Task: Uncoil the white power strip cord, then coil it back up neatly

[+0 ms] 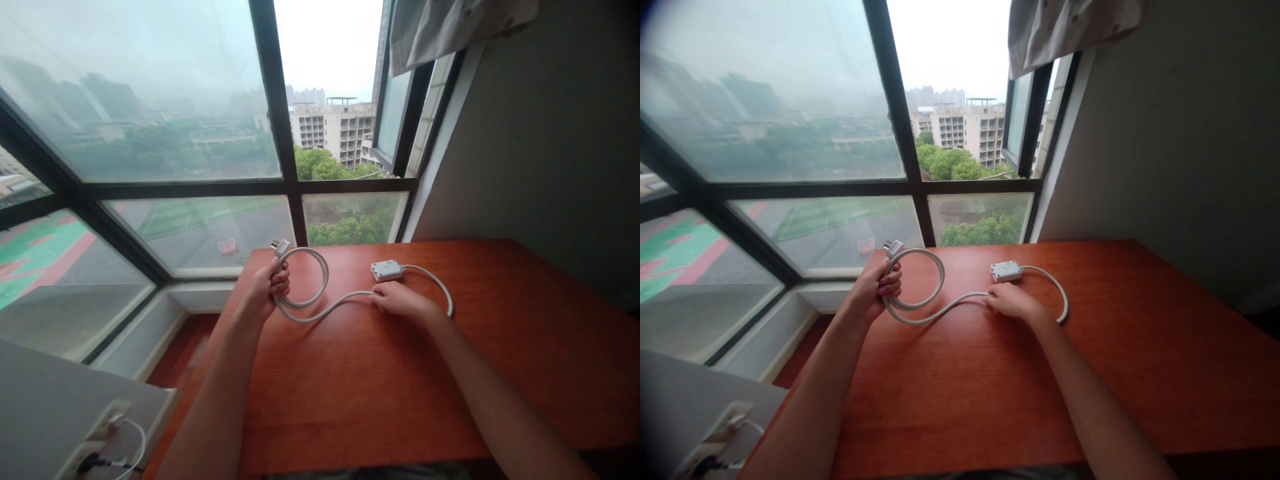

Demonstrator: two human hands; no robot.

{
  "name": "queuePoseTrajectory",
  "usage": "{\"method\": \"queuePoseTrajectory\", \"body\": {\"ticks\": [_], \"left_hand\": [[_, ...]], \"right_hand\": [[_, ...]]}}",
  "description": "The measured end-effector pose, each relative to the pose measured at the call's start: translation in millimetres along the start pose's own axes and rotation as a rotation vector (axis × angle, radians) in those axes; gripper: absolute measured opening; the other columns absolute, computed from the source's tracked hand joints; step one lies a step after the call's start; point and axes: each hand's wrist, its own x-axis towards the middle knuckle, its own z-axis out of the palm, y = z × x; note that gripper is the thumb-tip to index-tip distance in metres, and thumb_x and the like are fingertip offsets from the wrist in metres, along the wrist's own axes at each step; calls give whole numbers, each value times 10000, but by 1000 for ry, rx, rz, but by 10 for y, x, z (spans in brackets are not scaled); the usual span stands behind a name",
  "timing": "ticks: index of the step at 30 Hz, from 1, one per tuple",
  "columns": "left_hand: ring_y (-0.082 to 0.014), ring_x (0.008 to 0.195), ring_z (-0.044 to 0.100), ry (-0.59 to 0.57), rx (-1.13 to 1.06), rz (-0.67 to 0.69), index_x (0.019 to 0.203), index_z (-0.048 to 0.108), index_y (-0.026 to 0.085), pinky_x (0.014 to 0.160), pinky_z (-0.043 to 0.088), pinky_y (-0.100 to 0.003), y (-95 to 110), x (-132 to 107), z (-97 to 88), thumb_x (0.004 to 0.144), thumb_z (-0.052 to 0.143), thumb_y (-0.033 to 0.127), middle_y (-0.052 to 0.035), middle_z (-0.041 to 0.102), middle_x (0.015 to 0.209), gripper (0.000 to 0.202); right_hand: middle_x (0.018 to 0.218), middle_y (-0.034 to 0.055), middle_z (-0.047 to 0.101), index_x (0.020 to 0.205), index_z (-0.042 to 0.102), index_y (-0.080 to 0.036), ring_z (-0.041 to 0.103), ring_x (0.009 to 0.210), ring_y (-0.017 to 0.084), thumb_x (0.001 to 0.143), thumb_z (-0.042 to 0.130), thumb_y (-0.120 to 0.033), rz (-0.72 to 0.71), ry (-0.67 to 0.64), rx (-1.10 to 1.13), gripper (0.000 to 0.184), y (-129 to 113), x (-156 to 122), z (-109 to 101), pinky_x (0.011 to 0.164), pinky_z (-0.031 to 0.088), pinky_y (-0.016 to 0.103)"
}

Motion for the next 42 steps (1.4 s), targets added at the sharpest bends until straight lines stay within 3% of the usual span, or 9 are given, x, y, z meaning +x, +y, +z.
{"method": "queuePoseTrajectory", "body": {"ticks": [2,4,10,15,19,23,28,34,42], "left_hand": [[-14,316,242,18,10,12,806,489,141,342,226,-126,9,2,-11,914,550,306,108,302,495,206],[-13,319,239,18,19,19,809,487,143,343,219,-129,4,1,-6,906,561,313,110,298,498,209],[-27,369,308,-25,74,54,817,499,147,393,288,-140,-81,-23,111,870,618,358,97,323,515,248],[-49,444,403,-81,112,26,844,525,130,459,359,-157,-237,-42,283,831,671,408,77,371,540,314],[-46,457,392,-135,35,0,852,507,146,471,356,-158,-406,-23,419,823,688,391,77,378,568,307],[-29,419,303,-137,-19,-19,839,504,146,438,304,-148,-556,15,506,835,675,386,91,343,551,295],[-39,435,372,-99,21,-13,836,532,138,425,318,-147,-660,46,515,786,705,449,70,418,557,360],[-71,487,500,24,116,67,854,581,128,442,398,-173,-679,30,519,742,728,485,9,576,652,402],[-86,500,522,13,177,68,857,611,123,438,381,-176,-621,-16,549,718,754,468,5,591,654,398]], "right_hand": [[594,17,585,712,590,-172,465,468,107,835,573,-451,55,-206,264,305,89,-123,-98,461,307,234],[572,-31,513,814,599,-166,358,423,68,809,603,-471,70,-251,576,305,165,-211,-165,417,238,206],[600,-63,353,870,599,-166,164,432,66,791,587,-296,10,-15,1250,153,108,-265,-269,363,193,200],[654,-13,430,867,608,-192,302,473,100,821,536,-216,-116,220,1452,89,-239,-187,-263,399,360,205],[753,21,553,897,635,-209,497,629,119,828,574,-251,-134,365,1515,101,-501,-95,-88,589,494,217],[896,43,651,982,689,-212,562,743,139,779,667,-327,-154,362,1377,234,-667,7,200,678,495,247],[929,49,697,978,711,-181,606,833,184,757,689,-364,-325,338,1021,288,-842,111,464,746,483,286],[721,-2,633,804,669,-189,549,664,144,833,599,-267,-332,575,380,109,-1049,33,510,633,415,253],[881,38,659,795,641,-197,564,827,177,852,653,-302,-318,674,-281,121,-1108,-39,552,691,383,268]]}}
